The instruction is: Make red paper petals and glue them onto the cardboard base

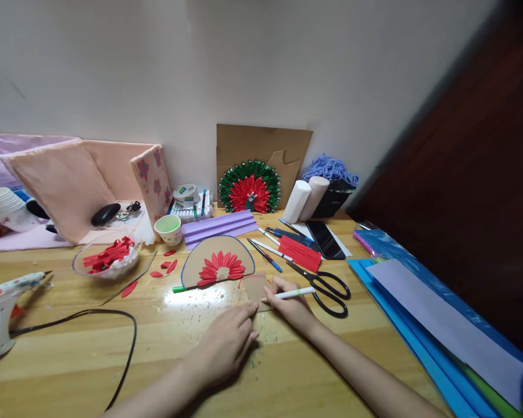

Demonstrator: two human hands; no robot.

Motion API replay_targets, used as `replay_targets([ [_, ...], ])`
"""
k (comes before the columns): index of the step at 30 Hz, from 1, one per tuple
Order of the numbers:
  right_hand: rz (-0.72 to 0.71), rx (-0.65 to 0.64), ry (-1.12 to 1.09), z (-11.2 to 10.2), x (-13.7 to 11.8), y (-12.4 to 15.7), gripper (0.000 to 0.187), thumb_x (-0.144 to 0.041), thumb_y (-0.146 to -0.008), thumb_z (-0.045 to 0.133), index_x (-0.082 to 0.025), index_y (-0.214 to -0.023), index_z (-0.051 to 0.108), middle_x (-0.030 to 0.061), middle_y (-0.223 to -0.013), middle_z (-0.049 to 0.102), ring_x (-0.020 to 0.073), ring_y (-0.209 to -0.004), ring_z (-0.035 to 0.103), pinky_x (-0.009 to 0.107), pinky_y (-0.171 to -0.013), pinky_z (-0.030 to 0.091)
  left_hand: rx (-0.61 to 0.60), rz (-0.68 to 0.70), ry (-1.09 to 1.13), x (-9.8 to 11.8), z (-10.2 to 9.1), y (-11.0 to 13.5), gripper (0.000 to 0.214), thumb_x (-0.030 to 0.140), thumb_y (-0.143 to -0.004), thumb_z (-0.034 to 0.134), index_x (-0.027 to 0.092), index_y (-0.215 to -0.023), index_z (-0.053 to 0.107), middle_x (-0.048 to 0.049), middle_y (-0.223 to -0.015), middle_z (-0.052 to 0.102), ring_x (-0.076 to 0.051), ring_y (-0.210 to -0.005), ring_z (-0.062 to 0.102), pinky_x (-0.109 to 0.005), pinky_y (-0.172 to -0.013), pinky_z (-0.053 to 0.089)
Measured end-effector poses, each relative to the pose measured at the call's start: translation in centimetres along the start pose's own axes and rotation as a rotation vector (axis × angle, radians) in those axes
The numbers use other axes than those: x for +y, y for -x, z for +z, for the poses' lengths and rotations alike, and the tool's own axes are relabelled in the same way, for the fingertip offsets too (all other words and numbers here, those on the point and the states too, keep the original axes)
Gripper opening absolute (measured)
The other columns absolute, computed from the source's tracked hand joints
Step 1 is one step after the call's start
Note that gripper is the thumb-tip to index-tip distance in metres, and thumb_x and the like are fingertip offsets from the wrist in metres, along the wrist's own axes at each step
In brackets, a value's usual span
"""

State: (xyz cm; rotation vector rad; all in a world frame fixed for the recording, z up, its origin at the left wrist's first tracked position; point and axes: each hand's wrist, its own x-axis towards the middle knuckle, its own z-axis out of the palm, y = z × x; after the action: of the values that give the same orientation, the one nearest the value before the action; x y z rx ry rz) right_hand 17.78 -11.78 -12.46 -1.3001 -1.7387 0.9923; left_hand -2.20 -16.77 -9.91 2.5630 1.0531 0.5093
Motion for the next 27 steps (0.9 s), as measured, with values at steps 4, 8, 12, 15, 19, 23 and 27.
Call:
replay_targets([
  [4, 0.027, 0.012, 0.005, -0.12, -0.13, 0.01, 0.033, -0.037, -0.083, 0.054, -0.02, -0.058, 0.04, -0.0052, -0.052, 0.043, 0.011, -0.052, 0.041, 0.023, -0.052, 0.031, -0.019, 0.004, -0.004, -0.05, 0.07, 0.0, 0.026, 0.023, -0.092, 0.037, 0.013, -0.096, 0.061, -0.0146, -0.129, 0.055, -0.024, -0.118, 0.053, -0.04, -0.101, 0.045],
  [8, 0.007, -0.026, -0.004, -0.19, -0.1, 0.0, 0.033, -0.033, -0.082, 0.055, -0.02, -0.056, 0.041, -0.0045, -0.051, 0.045, 0.0105, -0.05, 0.04, 0.023, -0.051, 0.031, -0.024, 0.007, 0.002, -0.14, 0.22, 0.0, 0.027, 0.023, -0.093, 0.037, 0.012, -0.097, 0.06, -0.0146, -0.129, 0.054, -0.024, -0.119, 0.052, -0.04, -0.102, 0.044],
  [12, -0.001, -0.031, 0.015, -0.26, 0.04, 0.02, 0.034, -0.034, -0.081, 0.057, -0.019, -0.054, 0.042, -0.0041, -0.051, 0.046, 0.0099, -0.05, 0.04, 0.023, -0.051, 0.03, -0.032, 0.003, 0.012, -0.18, 0.26, 0.03, 0.027, 0.024, -0.093, 0.037, 0.011, -0.098, 0.06, -0.0147, -0.131, 0.053, -0.024, -0.12, 0.051, -0.04, -0.102, 0.044],
  [15, 0.006, -0.038, 0.016, -0.33, -0.05, 0.0, 0.034, -0.035, -0.081, 0.057, -0.019, -0.055, 0.044, -0.0043, -0.051, 0.047, 0.0098, -0.05, 0.04, 0.022, -0.051, 0.03, -0.044, -0.001, 0.013, -0.22, 0.3, 0.09, 0.027, 0.024, -0.093, 0.037, 0.011, -0.098, 0.06, -0.0148, -0.132, 0.052, -0.025, -0.121, 0.05, -0.041, -0.102, 0.043],
  [19, -0.003, -0.021, 0.039, -0.35, -0.31, -0.13, 0.033, -0.036, -0.081, 0.059, -0.019, -0.057, 0.044, -0.0047, -0.053, 0.047, 0.01, -0.052, 0.041, 0.023, -0.053, 0.032, -0.052, 0.005, 0.007, -0.31, 0.37, 0.11, 0.028, 0.024, -0.093, 0.036, 0.01, -0.098, 0.06, -0.0153, -0.132, 0.052, -0.026, -0.121, 0.05, -0.041, -0.102, 0.043],
  [23, 0.017, 0.011, 0.046, -0.27, -0.49, -0.23, 0.034, -0.04, -0.081, 0.059, -0.019, -0.06, 0.044, -0.0055, -0.053, 0.046, 0.0099, -0.053, 0.042, 0.023, -0.053, 0.031, -0.052, 0.006, 0.005, -0.3, 0.34, 0.06, 0.029, 0.024, -0.093, 0.036, 0.01, -0.1, 0.06, -0.0156, -0.131, 0.053, -0.025, -0.12, 0.051, -0.041, -0.102, 0.043],
  [27, 0.007, 0.045, 0.049, -0.28, -0.68, -0.22, 0.035, -0.041, -0.082, 0.058, -0.019, -0.061, 0.041, -0.0058, -0.055, 0.042, 0.0097, -0.055, 0.04, 0.023, -0.053, 0.03, -0.056, 0.008, 0.005, -0.24, 0.25, 0.06, 0.03, 0.024, -0.094, 0.035, 0.01, -0.098, 0.061, -0.0158, -0.131, 0.053, -0.025, -0.12, 0.05, -0.041, -0.103, 0.043],
])
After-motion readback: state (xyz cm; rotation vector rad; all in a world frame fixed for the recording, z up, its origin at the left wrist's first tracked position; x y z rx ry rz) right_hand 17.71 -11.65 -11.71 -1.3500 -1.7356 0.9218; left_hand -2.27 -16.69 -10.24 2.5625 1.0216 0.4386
